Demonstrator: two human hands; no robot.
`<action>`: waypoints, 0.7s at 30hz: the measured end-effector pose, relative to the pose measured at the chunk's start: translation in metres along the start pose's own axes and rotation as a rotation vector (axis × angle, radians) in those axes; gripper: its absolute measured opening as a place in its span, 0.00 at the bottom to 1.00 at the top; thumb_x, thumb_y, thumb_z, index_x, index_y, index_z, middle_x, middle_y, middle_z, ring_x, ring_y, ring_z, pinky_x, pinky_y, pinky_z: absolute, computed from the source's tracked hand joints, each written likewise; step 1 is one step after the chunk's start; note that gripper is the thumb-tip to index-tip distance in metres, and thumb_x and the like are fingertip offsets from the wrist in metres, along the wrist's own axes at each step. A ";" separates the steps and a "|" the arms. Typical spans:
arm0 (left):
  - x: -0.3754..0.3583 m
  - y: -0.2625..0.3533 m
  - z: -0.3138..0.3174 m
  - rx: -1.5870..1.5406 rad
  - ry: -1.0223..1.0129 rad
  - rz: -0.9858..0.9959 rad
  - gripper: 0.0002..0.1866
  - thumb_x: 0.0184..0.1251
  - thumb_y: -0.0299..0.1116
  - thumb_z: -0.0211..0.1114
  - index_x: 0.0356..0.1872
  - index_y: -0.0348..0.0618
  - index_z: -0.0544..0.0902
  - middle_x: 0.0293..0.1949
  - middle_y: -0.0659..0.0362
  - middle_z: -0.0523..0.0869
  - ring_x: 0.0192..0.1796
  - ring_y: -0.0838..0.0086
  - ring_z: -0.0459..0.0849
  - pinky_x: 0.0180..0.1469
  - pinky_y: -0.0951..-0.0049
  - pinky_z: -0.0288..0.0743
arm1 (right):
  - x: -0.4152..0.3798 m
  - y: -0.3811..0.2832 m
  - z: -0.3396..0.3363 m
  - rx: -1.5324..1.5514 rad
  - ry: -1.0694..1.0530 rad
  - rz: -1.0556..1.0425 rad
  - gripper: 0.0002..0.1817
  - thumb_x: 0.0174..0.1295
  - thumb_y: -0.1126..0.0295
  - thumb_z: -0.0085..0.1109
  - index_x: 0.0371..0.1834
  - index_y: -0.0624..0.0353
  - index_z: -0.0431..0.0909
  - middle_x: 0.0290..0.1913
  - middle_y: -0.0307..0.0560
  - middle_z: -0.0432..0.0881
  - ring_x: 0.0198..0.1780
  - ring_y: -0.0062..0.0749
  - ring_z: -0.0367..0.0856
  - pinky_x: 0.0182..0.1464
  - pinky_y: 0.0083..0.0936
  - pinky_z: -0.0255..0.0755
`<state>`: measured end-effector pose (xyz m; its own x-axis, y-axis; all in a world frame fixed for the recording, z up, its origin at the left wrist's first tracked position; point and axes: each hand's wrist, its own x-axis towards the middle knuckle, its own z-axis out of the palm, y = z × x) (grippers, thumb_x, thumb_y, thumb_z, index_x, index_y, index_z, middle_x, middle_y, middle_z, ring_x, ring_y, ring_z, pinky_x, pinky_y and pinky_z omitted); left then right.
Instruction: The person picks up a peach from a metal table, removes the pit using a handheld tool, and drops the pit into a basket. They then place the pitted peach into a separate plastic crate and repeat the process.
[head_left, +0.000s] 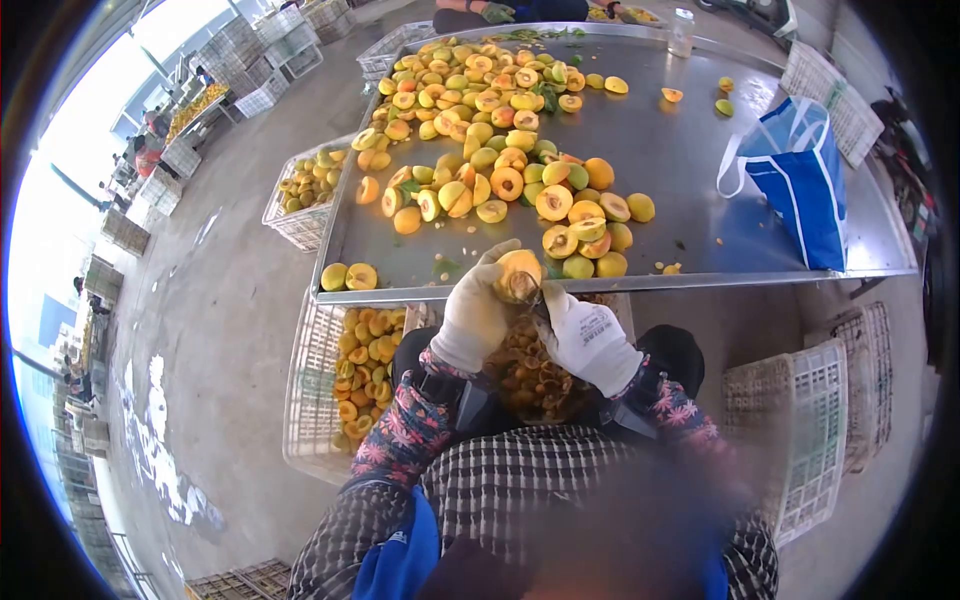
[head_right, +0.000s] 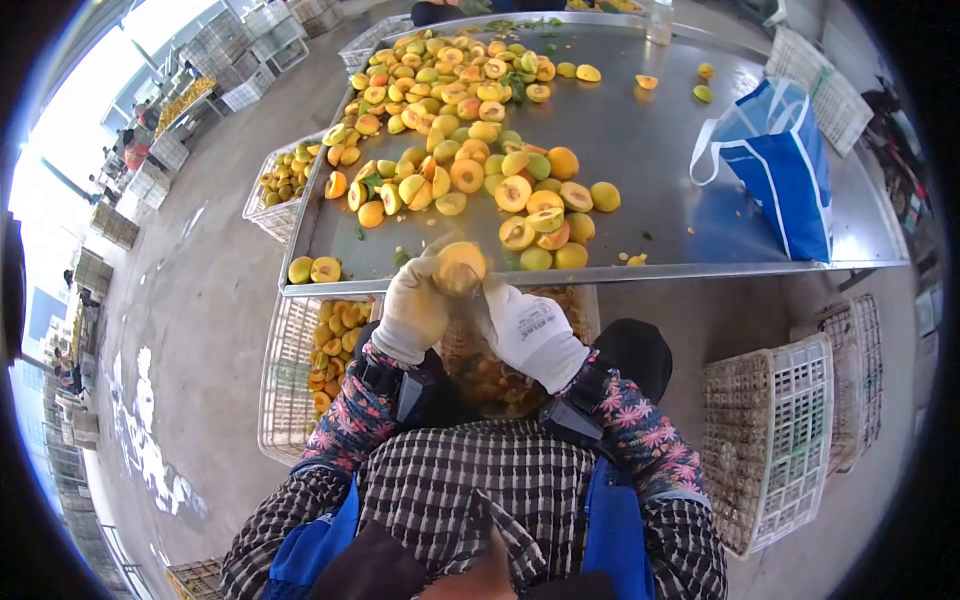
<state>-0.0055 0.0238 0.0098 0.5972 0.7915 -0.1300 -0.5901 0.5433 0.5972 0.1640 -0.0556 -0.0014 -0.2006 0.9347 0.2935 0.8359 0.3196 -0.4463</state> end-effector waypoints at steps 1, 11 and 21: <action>-0.001 0.000 0.000 0.037 0.003 -0.008 0.22 0.76 0.37 0.51 0.67 0.42 0.67 0.58 0.52 0.77 0.58 0.65 0.78 0.63 0.62 0.73 | 0.000 0.002 -0.002 -0.005 -0.018 -0.014 0.22 0.65 0.64 0.56 0.58 0.65 0.67 0.36 0.59 0.81 0.34 0.55 0.82 0.36 0.43 0.76; -0.010 -0.006 -0.024 0.758 -0.019 0.170 0.24 0.83 0.45 0.42 0.68 0.40 0.67 0.58 0.57 0.77 0.58 0.73 0.77 0.59 0.73 0.74 | -0.004 0.016 0.017 -0.035 -0.061 -0.111 0.19 0.64 0.64 0.57 0.53 0.62 0.69 0.32 0.55 0.81 0.31 0.52 0.82 0.33 0.41 0.75; -0.014 -0.001 -0.023 1.112 -0.053 0.093 0.21 0.82 0.44 0.45 0.59 0.38 0.74 0.51 0.58 0.80 0.55 0.76 0.75 0.60 0.75 0.69 | -0.011 0.021 0.030 -0.007 -0.119 -0.109 0.16 0.63 0.62 0.58 0.48 0.60 0.71 0.30 0.52 0.81 0.29 0.49 0.82 0.30 0.41 0.75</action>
<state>-0.0259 0.0187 -0.0073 0.6141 0.7887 -0.0296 0.1645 -0.0912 0.9822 0.1686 -0.0544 -0.0390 -0.3492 0.9065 0.2375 0.8092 0.4195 -0.4114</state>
